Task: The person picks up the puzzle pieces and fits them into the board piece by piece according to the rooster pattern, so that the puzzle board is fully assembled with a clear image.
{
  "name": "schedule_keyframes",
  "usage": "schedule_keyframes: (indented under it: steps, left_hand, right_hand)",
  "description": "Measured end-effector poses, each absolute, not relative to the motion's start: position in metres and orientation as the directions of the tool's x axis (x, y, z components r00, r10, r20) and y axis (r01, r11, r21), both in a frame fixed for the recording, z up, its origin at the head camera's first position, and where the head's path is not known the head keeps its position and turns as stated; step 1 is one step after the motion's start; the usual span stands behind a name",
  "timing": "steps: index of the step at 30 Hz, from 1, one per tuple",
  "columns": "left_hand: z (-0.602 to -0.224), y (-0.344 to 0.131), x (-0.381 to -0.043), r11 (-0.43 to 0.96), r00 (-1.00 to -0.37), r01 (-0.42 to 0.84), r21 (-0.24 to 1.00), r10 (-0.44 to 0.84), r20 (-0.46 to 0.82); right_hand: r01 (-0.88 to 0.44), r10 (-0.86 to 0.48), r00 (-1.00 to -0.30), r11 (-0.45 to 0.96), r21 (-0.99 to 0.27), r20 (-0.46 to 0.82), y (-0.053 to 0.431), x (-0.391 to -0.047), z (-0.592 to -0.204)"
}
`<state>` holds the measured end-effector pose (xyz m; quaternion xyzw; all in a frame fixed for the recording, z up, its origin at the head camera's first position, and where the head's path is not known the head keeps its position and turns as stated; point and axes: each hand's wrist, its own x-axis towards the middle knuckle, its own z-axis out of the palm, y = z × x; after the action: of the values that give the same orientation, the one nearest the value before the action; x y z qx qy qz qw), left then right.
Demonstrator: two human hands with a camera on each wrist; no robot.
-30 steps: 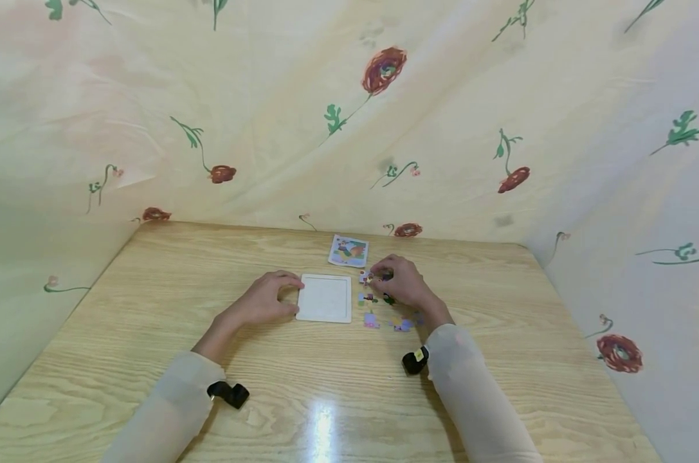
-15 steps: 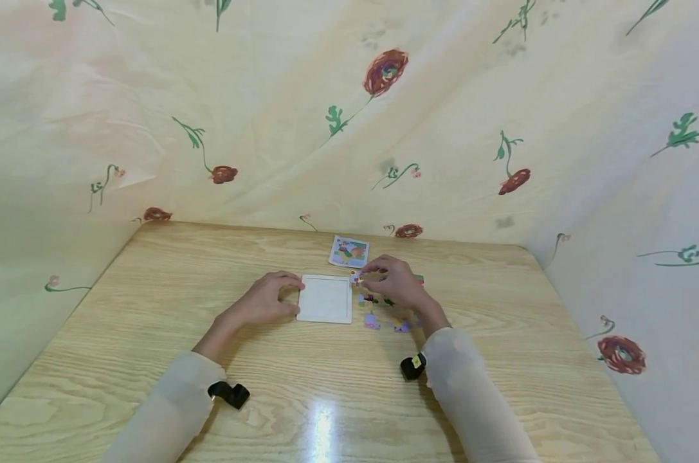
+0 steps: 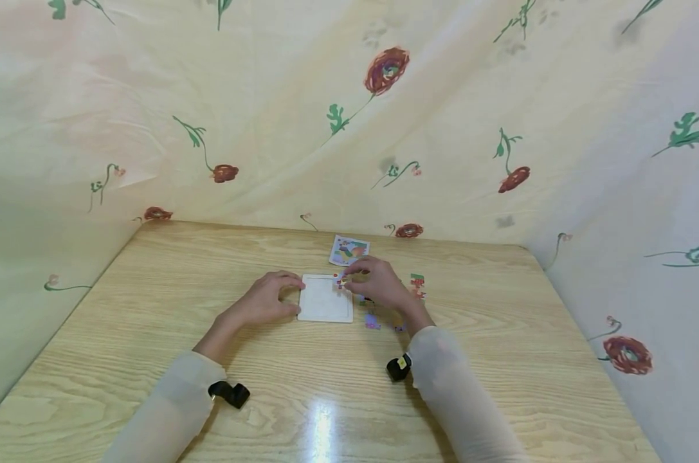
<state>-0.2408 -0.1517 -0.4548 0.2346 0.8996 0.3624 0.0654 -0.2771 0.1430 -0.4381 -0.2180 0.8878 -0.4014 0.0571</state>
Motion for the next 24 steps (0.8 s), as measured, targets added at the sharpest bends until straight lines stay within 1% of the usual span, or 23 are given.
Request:
schedule_keyframes:
  steps: [11,24]
  left_hand:
    - [-0.457,-0.152,-0.243,0.626,-0.883,0.37,0.686,0.466,0.051]
    - [-0.457,-0.152,-0.246,0.627,-0.88,0.381,0.68,0.471,0.059]
  right_hand:
    - [-0.367,-0.465,-0.882,0.567,-0.738,0.082,0.116,-0.286,-0.448]
    - [-0.395,-0.455,-0.885,0.625,-0.673,0.098,0.092,-0.292,-0.456]
